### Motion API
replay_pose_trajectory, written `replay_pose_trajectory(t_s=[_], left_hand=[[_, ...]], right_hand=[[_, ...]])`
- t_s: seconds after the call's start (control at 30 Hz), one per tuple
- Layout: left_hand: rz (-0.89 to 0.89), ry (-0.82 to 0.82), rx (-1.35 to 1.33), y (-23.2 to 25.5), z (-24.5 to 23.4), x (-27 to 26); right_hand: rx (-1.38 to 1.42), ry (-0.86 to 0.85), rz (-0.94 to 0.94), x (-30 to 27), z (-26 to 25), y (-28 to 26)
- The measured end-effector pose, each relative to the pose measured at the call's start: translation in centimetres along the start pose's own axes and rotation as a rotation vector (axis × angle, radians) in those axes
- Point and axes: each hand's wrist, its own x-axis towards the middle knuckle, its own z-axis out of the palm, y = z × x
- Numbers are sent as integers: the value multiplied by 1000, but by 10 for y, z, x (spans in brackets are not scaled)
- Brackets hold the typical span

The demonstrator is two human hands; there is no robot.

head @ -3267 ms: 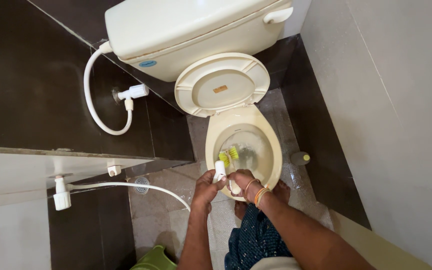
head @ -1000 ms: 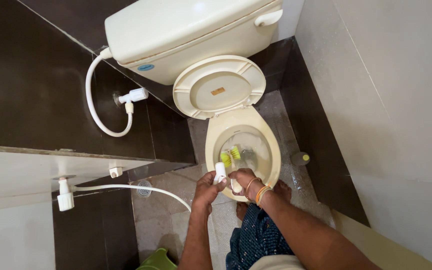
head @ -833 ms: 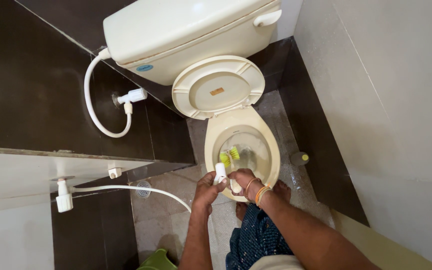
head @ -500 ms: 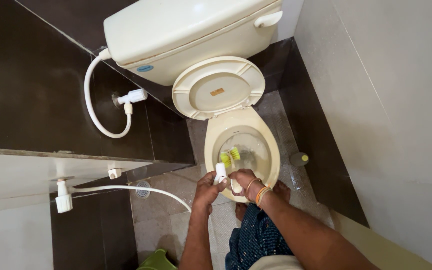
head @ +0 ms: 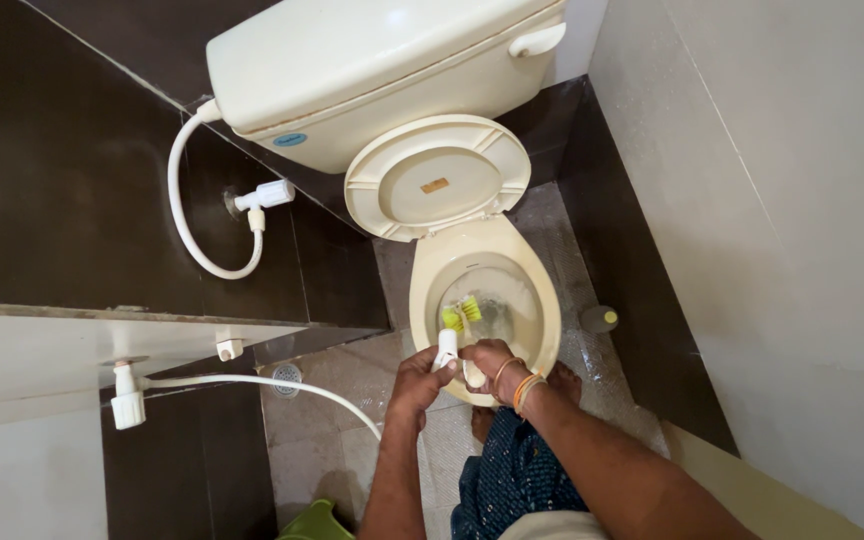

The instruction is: The person is cleaning a bathroom, including scrubbing the window and the toilet using a brush and a bidet sprayer.

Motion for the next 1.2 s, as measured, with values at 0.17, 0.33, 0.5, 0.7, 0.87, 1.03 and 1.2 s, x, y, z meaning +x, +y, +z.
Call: replay_pose_trajectory(t_s=[0.17, 0.33, 0.5, 0.7, 0.87, 1.03, 1.2], left_hand=[[-17, -11, 118, -3, -1, -1], [0, -6, 123, -5, -5, 1], [33, -9, 69, -8, -6, 4], [5, 13, 80, -4, -2, 2], [58, -8, 59, -10, -5, 4], [29, 3, 58, -7, -1, 1], [18, 23, 37, -9, -2, 4]], right_hand=[[12, 10, 15, 2, 0, 2], [-22, 35, 32, 3, 2, 1], [-26, 22, 33, 4, -1, 2], [-76, 26, 16, -2, -1, -3], [-114, 44, 17, -5, -2, -5], [-107, 42, 13, 1, -3, -1], [-107, 37, 17, 1, -4, -2]])
